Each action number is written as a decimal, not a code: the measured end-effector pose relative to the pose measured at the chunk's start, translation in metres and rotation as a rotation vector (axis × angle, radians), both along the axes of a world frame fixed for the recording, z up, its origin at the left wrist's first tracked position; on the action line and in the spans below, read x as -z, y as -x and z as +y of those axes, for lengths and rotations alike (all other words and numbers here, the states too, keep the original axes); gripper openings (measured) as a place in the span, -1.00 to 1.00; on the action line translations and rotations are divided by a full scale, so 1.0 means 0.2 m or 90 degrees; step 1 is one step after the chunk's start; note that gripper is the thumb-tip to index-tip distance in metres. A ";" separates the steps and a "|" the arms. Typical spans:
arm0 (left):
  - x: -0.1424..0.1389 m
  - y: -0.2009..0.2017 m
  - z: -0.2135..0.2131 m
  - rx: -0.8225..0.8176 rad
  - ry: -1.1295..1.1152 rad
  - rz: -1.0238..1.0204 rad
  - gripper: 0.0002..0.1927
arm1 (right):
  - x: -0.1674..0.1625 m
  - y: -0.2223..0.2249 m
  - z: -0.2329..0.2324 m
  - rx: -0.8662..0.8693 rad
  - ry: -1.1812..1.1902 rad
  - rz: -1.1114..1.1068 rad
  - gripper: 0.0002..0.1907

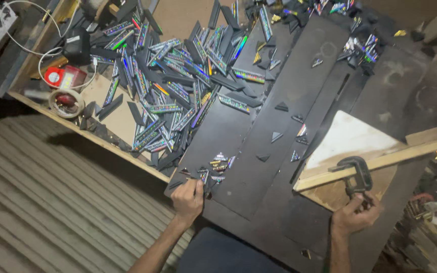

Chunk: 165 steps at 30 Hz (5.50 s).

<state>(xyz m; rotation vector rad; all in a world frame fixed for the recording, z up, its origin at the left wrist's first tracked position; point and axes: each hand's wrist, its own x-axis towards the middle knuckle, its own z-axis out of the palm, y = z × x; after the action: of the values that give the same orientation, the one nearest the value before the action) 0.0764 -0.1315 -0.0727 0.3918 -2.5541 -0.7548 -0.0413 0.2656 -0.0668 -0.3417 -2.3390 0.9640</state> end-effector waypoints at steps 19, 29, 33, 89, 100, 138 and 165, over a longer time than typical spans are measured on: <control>-0.32 1.03 -1.03 -0.113 -0.006 0.071 -0.80 | 0.01 0.09 -0.02 0.059 0.010 -0.024 -0.79; -0.30 1.75 -1.29 -0.215 0.041 -0.238 -0.18 | 0.08 -0.03 0.03 0.058 0.032 -0.021 -0.81; -0.22 1.69 -1.05 -0.060 0.087 -0.211 -0.28 | 0.04 -0.02 0.00 0.027 0.033 -0.013 -0.85; -0.77 1.54 0.62 0.235 -0.154 0.212 -0.72 | -0.49 0.00 -0.05 0.010 -0.159 0.064 -0.93; -0.27 0.38 0.21 0.453 -0.040 -0.058 -0.78 | -0.24 -0.02 0.07 -0.003 -0.158 0.044 -0.93; -0.13 0.13 0.17 0.377 0.201 0.050 -0.74 | -0.13 0.00 0.03 -0.011 -0.045 0.005 -0.89; -0.09 0.10 0.23 0.324 0.285 0.052 -0.78 | -0.08 -0.05 0.09 -0.023 -0.153 0.002 -0.92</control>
<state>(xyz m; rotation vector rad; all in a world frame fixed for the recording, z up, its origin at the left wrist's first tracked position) 0.0571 -0.0852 -0.0549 -0.4361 -2.6630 -0.3226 -0.0322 0.2831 -0.0501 -0.2021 -2.4317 0.6885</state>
